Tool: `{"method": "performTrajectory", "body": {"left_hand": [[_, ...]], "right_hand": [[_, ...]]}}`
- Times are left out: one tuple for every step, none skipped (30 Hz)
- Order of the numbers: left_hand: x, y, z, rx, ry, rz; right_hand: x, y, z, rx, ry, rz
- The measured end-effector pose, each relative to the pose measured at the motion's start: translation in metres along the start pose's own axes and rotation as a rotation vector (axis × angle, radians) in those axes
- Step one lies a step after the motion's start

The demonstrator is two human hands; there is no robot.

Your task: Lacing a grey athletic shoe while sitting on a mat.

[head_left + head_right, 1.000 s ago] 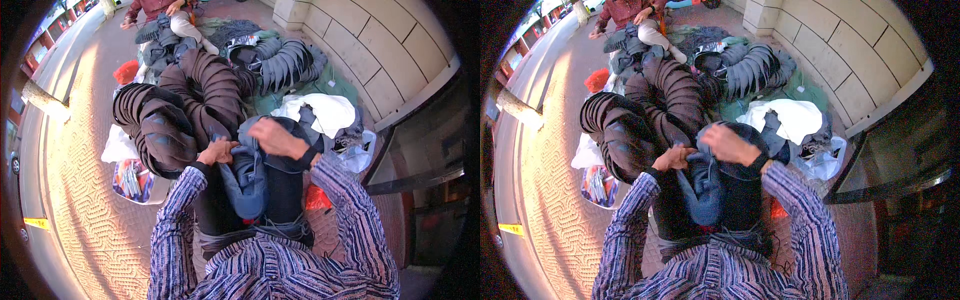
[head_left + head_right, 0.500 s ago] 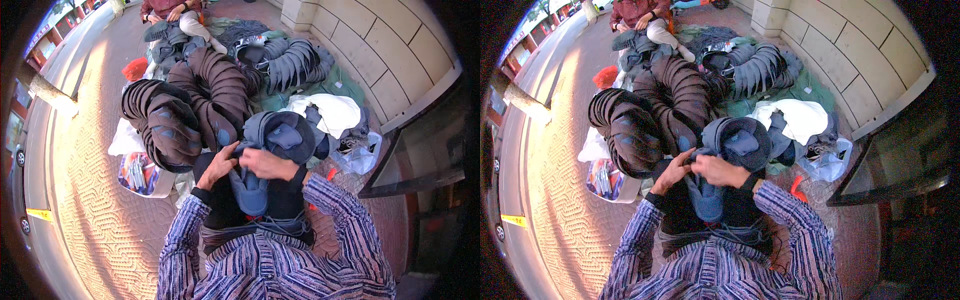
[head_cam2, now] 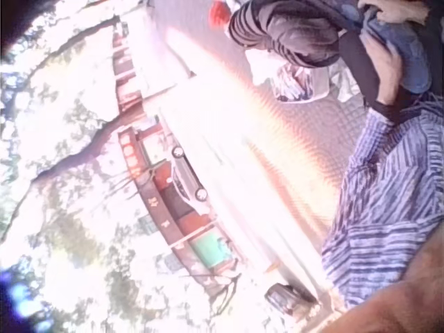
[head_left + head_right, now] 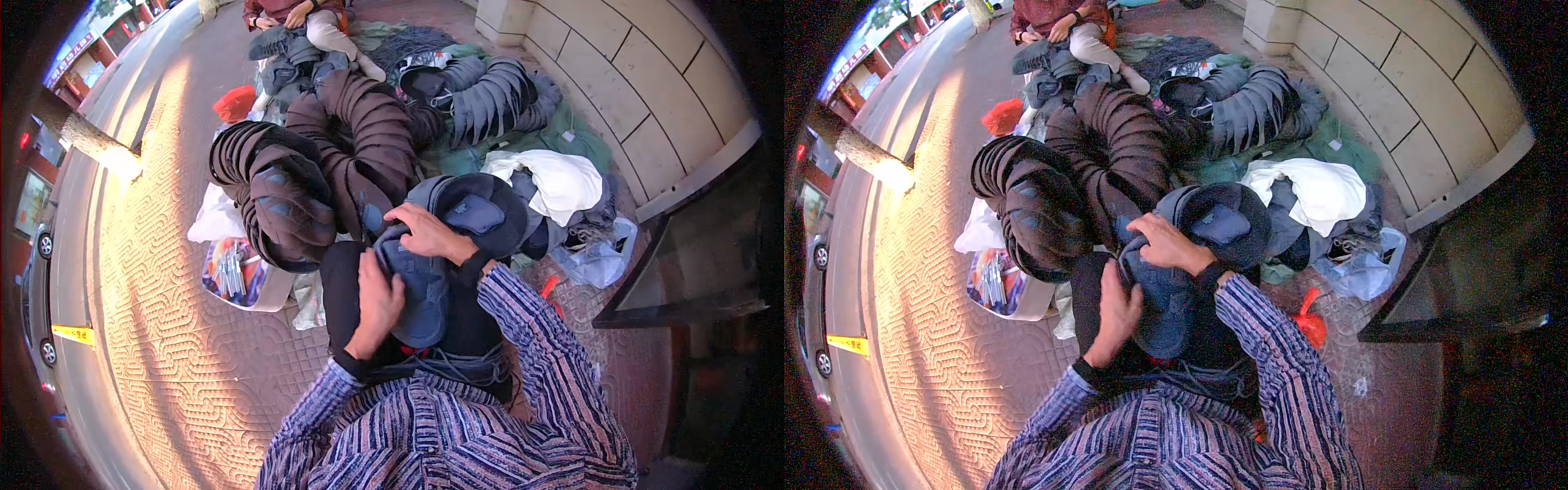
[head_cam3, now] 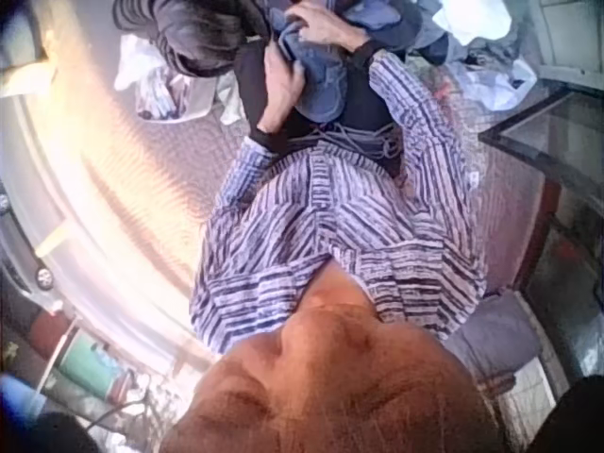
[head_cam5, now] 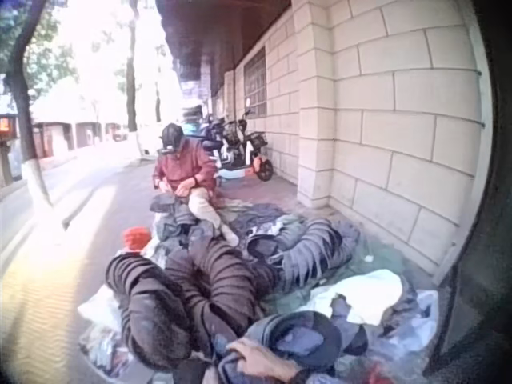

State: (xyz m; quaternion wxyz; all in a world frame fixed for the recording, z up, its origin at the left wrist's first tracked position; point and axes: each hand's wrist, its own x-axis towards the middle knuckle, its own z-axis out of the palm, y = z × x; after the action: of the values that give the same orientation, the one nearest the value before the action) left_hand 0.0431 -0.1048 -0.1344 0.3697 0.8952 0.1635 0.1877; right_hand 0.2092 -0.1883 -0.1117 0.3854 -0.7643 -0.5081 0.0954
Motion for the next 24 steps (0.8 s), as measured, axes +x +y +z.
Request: {"method": "performTrajectory", "body": {"left_hand": [[-0.006, 0.006, 0.006, -0.005, -0.049, -0.031], [-0.012, 0.010, 0.011, 0.005, -0.102, -0.093], [-0.013, 0.012, 0.015, 0.085, -0.110, -0.123], [-0.014, 0.013, 0.018, 0.093, -0.100, -0.126], [-0.015, 0.013, 0.020, 0.114, -0.056, -0.060], [-0.015, 0.014, 0.022, 0.128, -0.014, 0.033], [-0.018, 0.013, 0.019, 0.090, 0.006, 0.065], [-0.021, 0.013, 0.017, 0.102, 0.031, 0.070], [-0.027, 0.013, 0.013, -0.230, -0.028, -0.307], [-0.035, 0.014, 0.011, -0.520, -0.104, -0.735], [-0.041, 0.014, 0.009, -0.711, -0.145, -0.804], [-0.046, 0.014, 0.009, -0.769, -0.130, -0.728], [-0.050, 0.014, 0.009, -0.806, -0.138, -0.609], [-0.055, 0.013, 0.010, -0.839, -0.147, -0.498], [-0.053, 0.011, 0.013, -0.946, -0.175, -0.355], [-0.053, 0.009, 0.016, -0.945, -0.164, -0.349], [-0.049, 0.005, 0.019, -1.096, -0.148, -0.448], [-0.048, 0.001, 0.022, -1.248, -0.136, -0.553], [-0.044, -0.003, 0.026, -1.117, -0.073, -0.481], [-0.043, -0.008, 0.030, -0.506, -0.137, -0.438], [-0.043, -0.013, 0.036, -0.376, -0.037, -0.312], [-0.043, -0.018, 0.042, -0.168, 0.027, -0.307], [-0.043, -0.024, 0.048, -0.197, 0.101, -0.239], [-0.042, -0.031, 0.055, -0.174, 0.079, -0.356]], "right_hand": [[0.002, 0.005, 0.002, -0.019, -0.040, 0.012], [0.005, 0.010, 0.004, -0.058, -0.081, 0.067], [0.006, 0.014, 0.008, -0.124, -0.092, -0.054], [0.008, 0.017, 0.011, -0.114, -0.131, -0.069], [0.008, 0.019, 0.013, -0.261, -0.157, -0.069], [0.009, 0.020, 0.014, -0.400, -0.196, -0.083], [0.011, 0.021, 0.013, -0.523, -0.163, -0.117], [0.011, 0.021, 0.010, -0.510, -0.081, -0.176], [0.013, 0.022, 0.005, -0.302, -0.158, -0.089], [0.015, 0.023, -0.001, -0.119, -0.261, 0.057], [0.015, 0.026, -0.009, 0.105, -0.113, -0.014], [0.014, 0.029, -0.020, 0.294, -0.108, 0.018], [0.011, 0.033, -0.029, 0.408, -0.105, -0.050], [0.006, 0.037, -0.037, 0.494, -0.103, -0.029], [0.000, 0.041, -0.045, 0.643, -0.129, 0.024], [-0.005, 0.045, -0.052, 0.785, -0.168, 0.088], [-0.012, 0.049, -0.059, 0.911, -0.192, 0.103], [-0.018, 0.052, -0.064, 1.034, -0.198, 0.231], [-0.022, 0.053, -0.068, 0.998, -0.199, 0.152], [-0.028, 0.054, -0.075, 0.974, -0.192, 0.104], [-0.029, 0.053, -0.076, 1.055, -0.263, -0.102], [-0.034, 0.051, -0.081, 1.113, -0.331, -0.040], [-0.034, 0.048, -0.082, 1.160, -0.348, -0.091], [-0.036, 0.045, -0.084, 1.177, -0.368, -0.118]]}}
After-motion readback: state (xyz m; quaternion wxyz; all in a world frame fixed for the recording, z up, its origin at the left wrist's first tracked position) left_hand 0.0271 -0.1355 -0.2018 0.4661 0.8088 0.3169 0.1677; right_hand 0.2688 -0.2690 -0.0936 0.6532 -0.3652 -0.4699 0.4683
